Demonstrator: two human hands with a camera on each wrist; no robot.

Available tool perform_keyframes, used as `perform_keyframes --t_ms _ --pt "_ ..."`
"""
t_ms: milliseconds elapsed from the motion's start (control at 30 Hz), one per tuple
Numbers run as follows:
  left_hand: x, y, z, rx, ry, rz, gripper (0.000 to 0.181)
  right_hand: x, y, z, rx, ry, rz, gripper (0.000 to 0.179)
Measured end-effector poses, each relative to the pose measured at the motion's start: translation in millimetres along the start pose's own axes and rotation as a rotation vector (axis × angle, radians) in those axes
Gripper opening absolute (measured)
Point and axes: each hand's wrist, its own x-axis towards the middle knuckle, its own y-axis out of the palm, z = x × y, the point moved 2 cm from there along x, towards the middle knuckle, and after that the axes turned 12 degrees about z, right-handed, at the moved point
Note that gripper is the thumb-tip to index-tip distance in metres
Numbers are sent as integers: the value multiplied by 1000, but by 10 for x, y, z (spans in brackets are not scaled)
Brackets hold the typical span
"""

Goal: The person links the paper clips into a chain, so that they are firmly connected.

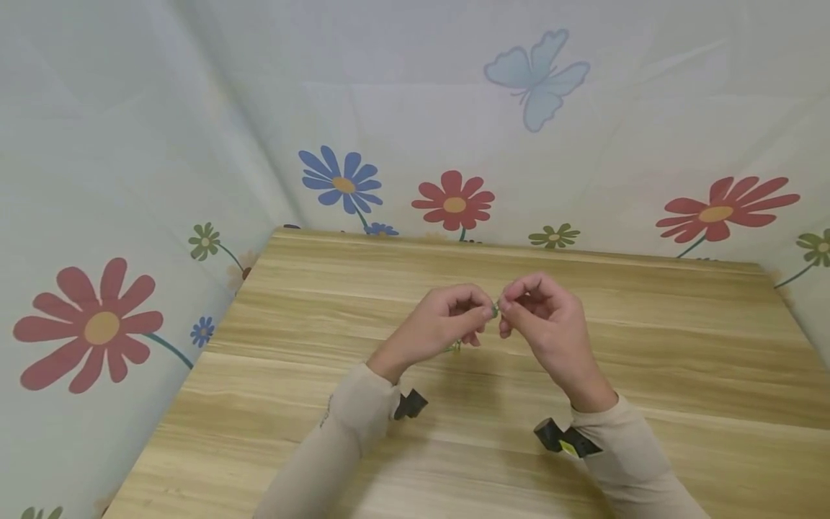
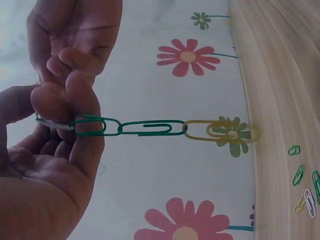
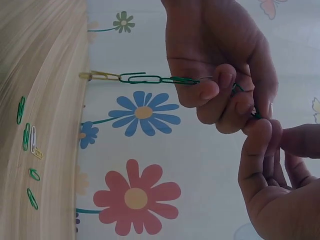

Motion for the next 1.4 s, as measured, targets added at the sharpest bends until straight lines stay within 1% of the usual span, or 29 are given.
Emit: perform_keyframes --t_ms 67,167,233,300,400,467,533,633,733,900,1000,1100,1167,1400 --pt "-8 -29 -2 7 3 -27 18 13 -18 -14 -24 20 3 8" --pt "-37 -100 -10 -4 9 -81 19 45 -94 -104 -103 97 -6 14" --pt "-59 -149 -15 -43 22 -116 19 74 -169 -226 -175 176 -11 16" --pt "-72 -188 -16 -102 36 -150 19 99 -243 -390 -245 265 -2 17" --pt "-73 -220 -7 -211 60 -185 19 107 -331 -673 -330 408 51 22" --pt "-66 -227 4 -283 73 -203 18 93 -362 -843 -359 500 112 27" --pt "-62 -229 14 -343 87 -216 16 77 -373 -983 -360 585 170 32" --pt "-60 -232 25 -397 108 -234 14 74 -364 -1147 -346 654 236 38" --pt "-58 -237 28 -410 128 -235 14 82 -360 -1264 -353 682 251 39" --pt "-45 -251 27 -435 139 -234 14 80 -377 -1352 -373 708 213 37" --pt "-40 -263 27 -446 137 -240 9 88 -379 -1373 -437 687 228 35" --pt "-40 -274 32 -446 139 -236 8 98 -368 -1388 -522 661 256 32" --pt "-43 -282 38 -448 142 -234 8 105 -357 -1394 -560 654 271 29" --pt "-60 -319 45 -457 153 -249 9 144 -338 -1388 -585 663 276 21"
